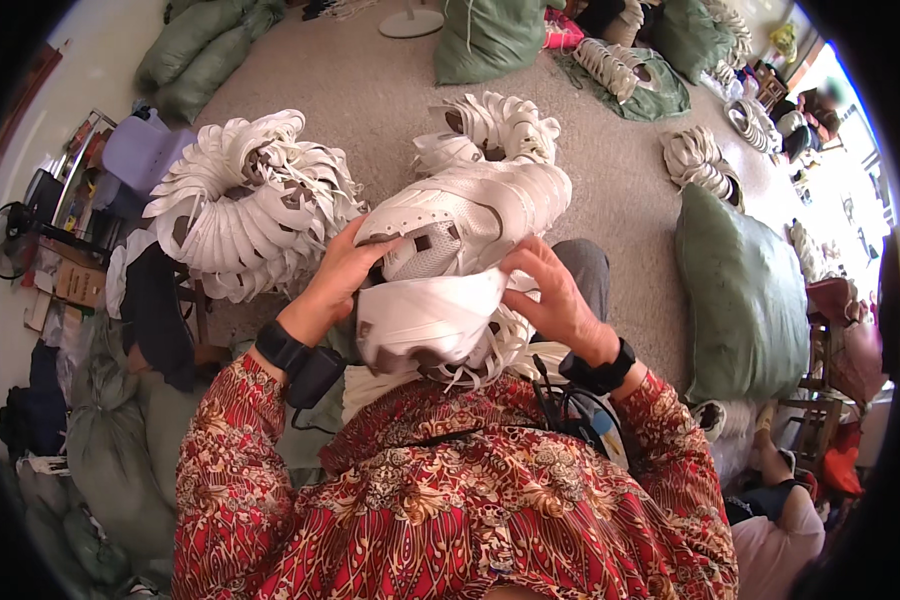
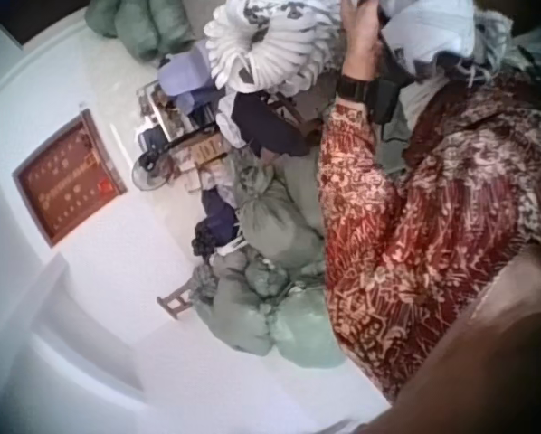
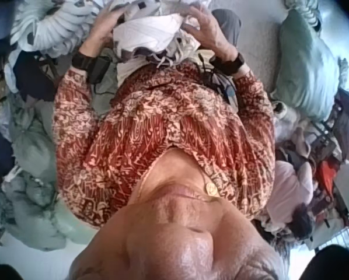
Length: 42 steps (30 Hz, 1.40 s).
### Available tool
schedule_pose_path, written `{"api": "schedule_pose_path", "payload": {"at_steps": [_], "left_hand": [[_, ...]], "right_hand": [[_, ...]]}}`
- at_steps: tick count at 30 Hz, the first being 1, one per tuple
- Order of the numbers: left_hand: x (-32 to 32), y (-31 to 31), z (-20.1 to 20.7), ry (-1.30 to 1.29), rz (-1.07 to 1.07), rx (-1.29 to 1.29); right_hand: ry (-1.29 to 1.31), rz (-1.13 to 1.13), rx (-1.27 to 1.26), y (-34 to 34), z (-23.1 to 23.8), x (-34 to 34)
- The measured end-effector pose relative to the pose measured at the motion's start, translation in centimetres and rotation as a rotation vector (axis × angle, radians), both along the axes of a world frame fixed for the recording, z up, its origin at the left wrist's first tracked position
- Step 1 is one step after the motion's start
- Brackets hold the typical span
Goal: The recorder is lacing white athletic shoes and organizing them into stacks.
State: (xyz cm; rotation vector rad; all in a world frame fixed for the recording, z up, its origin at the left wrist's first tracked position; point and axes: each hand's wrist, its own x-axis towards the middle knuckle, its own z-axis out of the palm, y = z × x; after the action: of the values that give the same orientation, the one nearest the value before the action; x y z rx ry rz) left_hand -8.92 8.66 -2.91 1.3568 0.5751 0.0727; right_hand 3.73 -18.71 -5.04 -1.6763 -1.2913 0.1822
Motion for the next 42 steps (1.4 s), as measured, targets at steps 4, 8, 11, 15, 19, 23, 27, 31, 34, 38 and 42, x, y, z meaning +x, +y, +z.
{"api": "schedule_pose_path", "payload": {"at_steps": [4,8,11,15,19,23,27,31,34,38,42], "left_hand": [[1.0,2.8,-0.8,-0.048,-0.098,-0.014],[3.3,0.8,2.6,0.090,-0.227,-0.250],[3.5,-1.1,1.7,0.132,-0.313,-0.534],[2.0,0.3,-0.4,0.000,-0.394,-0.635],[2.3,0.9,-0.4,-0.175,-0.065,-0.295],[-1.5,-1.7,4.8,-0.455,-0.305,0.593],[-1.1,-1.5,0.9,-0.468,-0.289,1.258],[0.6,-1.7,2.3,-0.390,-0.328,1.331],[4.1,-1.3,2.4,-0.491,-0.344,1.416],[8.0,-3.0,3.3,-0.745,-0.586,1.340],[9.8,-5.0,4.1,-0.626,-0.870,1.289]], "right_hand": [[-0.215,-0.066,0.060,0.7,3.2,-3.1],[-0.447,-0.106,0.153,1.1,7.9,-4.0],[0.010,-0.198,0.029,1.8,7.5,-0.7],[0.046,-0.026,-0.119,4.6,9.4,2.3],[0.263,-0.026,-0.177,6.2,6.8,6.1],[0.203,-0.156,-0.198,6.8,5.7,5.1],[-0.255,-0.342,0.099,6.3,7.4,1.7],[-0.102,-0.275,-0.063,0.7,5.0,-1.9],[-0.277,-0.198,-0.286,1.1,4.1,-4.0],[0.196,-0.138,-0.222,1.7,2.1,-4.6],[0.909,-0.117,-0.106,1.3,2.5,-4.6]]}}
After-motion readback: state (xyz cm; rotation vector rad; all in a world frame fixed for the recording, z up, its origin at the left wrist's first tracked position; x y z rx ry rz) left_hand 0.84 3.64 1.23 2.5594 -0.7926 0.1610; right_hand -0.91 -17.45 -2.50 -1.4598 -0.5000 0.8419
